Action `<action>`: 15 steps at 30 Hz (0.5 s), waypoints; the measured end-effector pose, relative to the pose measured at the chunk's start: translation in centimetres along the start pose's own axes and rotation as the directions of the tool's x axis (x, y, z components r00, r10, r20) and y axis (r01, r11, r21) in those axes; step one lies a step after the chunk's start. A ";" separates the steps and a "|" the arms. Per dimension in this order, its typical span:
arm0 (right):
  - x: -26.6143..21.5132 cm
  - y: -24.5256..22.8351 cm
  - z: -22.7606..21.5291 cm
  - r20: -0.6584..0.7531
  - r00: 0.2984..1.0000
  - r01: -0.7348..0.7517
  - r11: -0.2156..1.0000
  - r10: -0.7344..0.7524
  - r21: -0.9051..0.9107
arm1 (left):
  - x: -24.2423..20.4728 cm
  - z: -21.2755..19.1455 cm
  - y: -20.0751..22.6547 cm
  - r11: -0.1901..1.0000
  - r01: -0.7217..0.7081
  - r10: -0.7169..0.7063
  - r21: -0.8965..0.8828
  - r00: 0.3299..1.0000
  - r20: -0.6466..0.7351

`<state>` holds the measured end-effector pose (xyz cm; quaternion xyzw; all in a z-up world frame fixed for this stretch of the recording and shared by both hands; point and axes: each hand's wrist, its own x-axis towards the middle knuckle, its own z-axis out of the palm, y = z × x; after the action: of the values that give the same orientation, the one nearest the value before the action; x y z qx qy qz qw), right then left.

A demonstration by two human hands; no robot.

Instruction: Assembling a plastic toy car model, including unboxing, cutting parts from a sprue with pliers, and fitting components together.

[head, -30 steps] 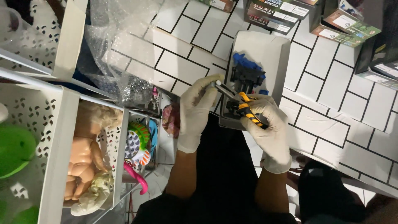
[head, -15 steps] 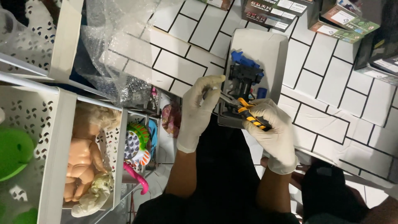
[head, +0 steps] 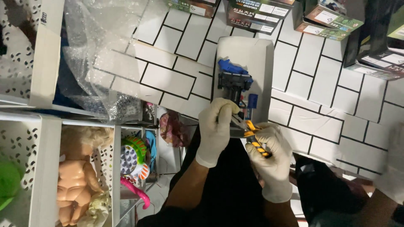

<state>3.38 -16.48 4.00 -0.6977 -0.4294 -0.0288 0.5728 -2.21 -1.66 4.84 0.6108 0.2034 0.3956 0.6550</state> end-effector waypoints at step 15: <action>-2.7 -0.5 -3.6 0.071 0.996 -0.037 0.978 0.052 -0.203 | 0.4 1.7 0.2 0.993 0.080 -0.093 0.086 0.983 0.158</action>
<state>2.94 -20.99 4.18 -0.7621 -0.4300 -0.0326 0.4829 -0.79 -2.45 5.34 0.6569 0.1915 0.3076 0.6612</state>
